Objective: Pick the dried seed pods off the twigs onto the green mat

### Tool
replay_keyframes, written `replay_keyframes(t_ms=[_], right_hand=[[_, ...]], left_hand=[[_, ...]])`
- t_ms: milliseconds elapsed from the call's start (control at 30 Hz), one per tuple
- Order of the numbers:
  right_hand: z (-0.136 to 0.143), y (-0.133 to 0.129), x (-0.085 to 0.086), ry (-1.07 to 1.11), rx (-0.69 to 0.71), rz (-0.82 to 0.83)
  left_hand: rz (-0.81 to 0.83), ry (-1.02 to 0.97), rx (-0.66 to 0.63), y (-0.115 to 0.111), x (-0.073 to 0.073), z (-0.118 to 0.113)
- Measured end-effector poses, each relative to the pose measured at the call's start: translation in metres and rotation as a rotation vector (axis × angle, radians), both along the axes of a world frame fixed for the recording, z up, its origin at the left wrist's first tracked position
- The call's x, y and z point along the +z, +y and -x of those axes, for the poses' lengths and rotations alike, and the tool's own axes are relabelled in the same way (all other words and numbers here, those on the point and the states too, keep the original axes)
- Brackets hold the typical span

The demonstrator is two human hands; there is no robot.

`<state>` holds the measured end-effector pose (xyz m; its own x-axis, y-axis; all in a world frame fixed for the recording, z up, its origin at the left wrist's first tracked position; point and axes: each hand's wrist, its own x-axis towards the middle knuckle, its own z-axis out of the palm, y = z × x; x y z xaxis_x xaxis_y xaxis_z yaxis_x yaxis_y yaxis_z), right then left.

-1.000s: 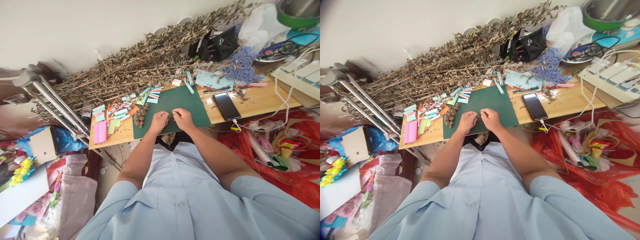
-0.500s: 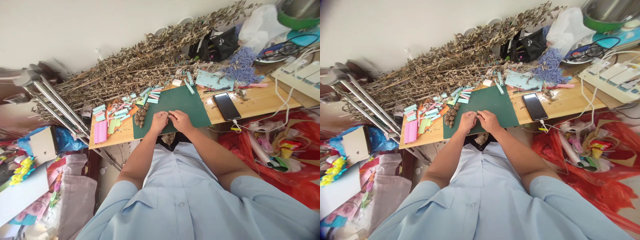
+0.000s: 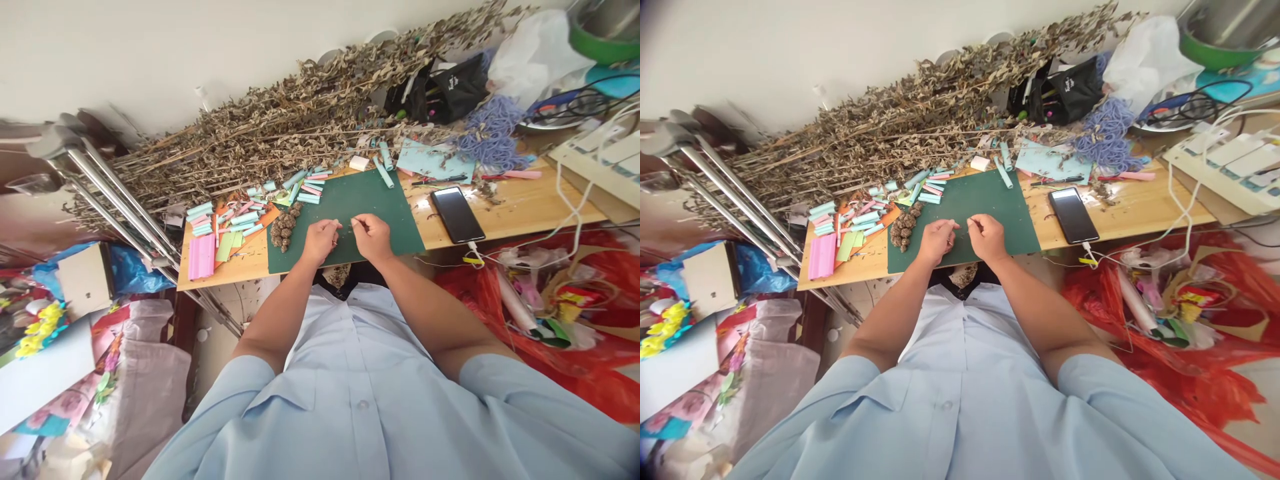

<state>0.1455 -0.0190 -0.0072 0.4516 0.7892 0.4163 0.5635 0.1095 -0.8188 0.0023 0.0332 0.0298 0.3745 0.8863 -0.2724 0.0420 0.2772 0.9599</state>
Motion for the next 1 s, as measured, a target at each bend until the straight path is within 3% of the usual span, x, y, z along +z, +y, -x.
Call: replay_keyframes(t_ms=[167, 500, 1000], right_hand=[[-0.007, 0.001, 0.003, 0.047, -0.024, 0.04], [-0.031, 0.004, -0.005, -0.265, 0.24, 0.129], [-0.028, 0.003, -0.005, -0.201, 0.172, 0.096]], left_hand=[[-0.003, -0.091, 0.109, -0.002, 0.0, 0.003], [0.029, -0.16, 0.098, -0.004, 0.001, 0.008], [-0.012, -0.162, 0.117, -0.005, -0.001, 0.006]])
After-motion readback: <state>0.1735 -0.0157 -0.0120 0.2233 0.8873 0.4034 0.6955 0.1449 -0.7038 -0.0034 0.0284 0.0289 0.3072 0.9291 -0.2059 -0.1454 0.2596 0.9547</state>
